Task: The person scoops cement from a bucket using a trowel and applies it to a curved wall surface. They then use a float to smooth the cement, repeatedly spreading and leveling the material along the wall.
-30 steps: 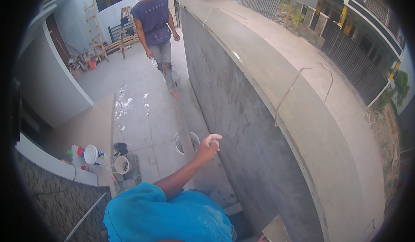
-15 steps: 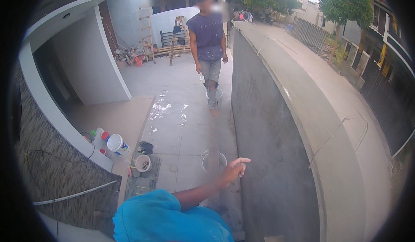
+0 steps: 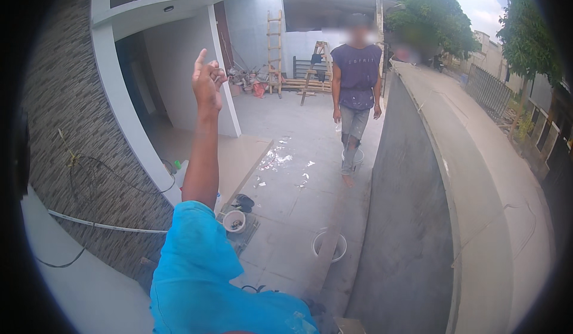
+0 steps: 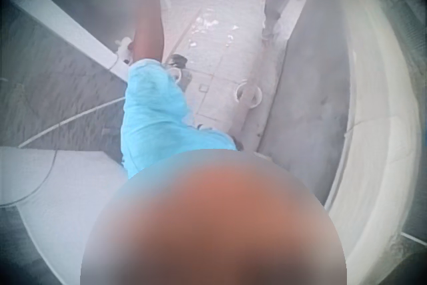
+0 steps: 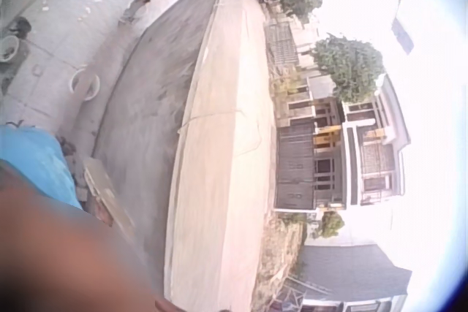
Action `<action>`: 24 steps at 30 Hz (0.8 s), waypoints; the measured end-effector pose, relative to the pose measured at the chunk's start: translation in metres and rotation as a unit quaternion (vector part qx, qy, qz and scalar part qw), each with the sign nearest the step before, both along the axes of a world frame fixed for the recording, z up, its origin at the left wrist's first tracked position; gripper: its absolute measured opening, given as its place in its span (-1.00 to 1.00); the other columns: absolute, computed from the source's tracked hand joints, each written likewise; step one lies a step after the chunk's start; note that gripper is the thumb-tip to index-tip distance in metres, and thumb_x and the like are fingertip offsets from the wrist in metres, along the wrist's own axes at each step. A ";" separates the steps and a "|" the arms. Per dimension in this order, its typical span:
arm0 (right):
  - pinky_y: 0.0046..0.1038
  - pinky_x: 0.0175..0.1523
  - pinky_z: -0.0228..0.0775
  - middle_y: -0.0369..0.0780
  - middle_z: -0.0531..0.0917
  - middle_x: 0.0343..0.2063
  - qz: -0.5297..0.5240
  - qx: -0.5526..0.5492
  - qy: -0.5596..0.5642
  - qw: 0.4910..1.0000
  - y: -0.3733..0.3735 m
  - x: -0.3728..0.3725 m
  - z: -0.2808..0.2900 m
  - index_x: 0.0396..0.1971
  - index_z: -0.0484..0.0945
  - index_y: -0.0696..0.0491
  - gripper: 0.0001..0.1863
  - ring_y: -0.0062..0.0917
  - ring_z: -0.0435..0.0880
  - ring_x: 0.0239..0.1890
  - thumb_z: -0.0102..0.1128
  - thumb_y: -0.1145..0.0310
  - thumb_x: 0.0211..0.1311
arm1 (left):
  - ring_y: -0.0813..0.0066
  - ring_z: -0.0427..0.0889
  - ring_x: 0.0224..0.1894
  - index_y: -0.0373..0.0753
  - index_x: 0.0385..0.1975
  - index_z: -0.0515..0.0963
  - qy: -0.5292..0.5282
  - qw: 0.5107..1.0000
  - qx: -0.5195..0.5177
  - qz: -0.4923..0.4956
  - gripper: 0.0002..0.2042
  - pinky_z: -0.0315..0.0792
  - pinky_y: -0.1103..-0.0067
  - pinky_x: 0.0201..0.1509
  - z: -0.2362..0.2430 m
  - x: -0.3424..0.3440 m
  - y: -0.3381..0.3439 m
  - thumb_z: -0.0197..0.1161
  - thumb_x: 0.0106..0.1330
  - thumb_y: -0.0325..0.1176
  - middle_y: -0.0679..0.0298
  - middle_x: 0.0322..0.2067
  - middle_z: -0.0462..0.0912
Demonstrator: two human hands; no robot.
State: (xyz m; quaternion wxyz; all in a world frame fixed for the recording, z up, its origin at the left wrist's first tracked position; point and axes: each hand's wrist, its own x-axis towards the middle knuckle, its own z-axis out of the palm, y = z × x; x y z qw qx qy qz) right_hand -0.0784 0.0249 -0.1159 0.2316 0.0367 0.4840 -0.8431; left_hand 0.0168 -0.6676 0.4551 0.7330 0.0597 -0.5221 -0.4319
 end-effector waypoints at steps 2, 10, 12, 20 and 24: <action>-0.16 0.34 0.28 -0.13 0.41 0.27 0.018 0.005 0.001 1.000 -0.003 -0.008 -0.005 0.34 0.36 0.13 -0.30 -0.28 0.36 0.31 0.41 0.53 0.18 | 0.59 0.52 -0.40 -0.27 0.54 0.04 0.018 0.996 -0.016 0.081 -0.26 0.50 0.61 -0.35 0.077 0.056 -0.019 0.07 0.30 -0.48 0.30 -0.31 0.57; -0.21 0.29 0.35 -0.13 0.47 0.21 0.095 0.038 -0.008 0.995 -0.006 -0.033 -0.014 0.30 0.39 0.15 -0.33 -0.30 0.43 0.25 0.41 0.57 0.17 | 0.52 0.60 -0.34 -0.15 0.58 -0.33 -0.044 0.963 0.074 0.254 -0.08 0.61 0.54 -0.28 0.209 0.208 -0.030 0.06 0.26 -0.53 0.21 -0.16 0.64; -0.22 0.28 0.36 -0.13 0.48 0.20 0.104 0.043 -0.009 0.994 -0.006 -0.036 -0.016 0.29 0.40 0.16 -0.34 -0.30 0.45 0.23 0.41 0.58 0.17 | 0.51 0.62 -0.32 -0.13 0.58 -0.38 -0.056 0.954 0.080 0.282 -0.06 0.63 0.54 -0.28 0.219 0.234 -0.026 0.04 0.26 -0.55 0.20 -0.15 0.65; -0.27 0.24 0.43 -0.13 0.54 0.14 0.127 0.062 -0.011 0.990 0.001 -0.044 -0.022 0.26 0.43 0.19 -0.37 -0.33 0.52 0.17 0.41 0.61 0.15 | 0.54 0.62 -0.38 -0.08 0.56 -0.49 -0.074 0.957 0.103 0.260 -0.02 0.63 0.51 -0.34 0.241 0.306 -0.047 0.07 0.29 -0.56 0.24 -0.18 0.67; -0.29 0.22 0.46 -0.13 0.57 0.11 0.128 0.069 -0.010 0.989 0.007 -0.043 -0.025 0.24 0.45 0.20 -0.38 -0.34 0.55 0.14 0.41 0.63 0.15 | 0.55 0.63 -0.40 -0.09 0.56 -0.46 -0.081 0.955 0.110 0.262 -0.03 0.63 0.51 -0.34 0.238 0.306 -0.052 0.06 0.27 -0.57 0.25 -0.20 0.67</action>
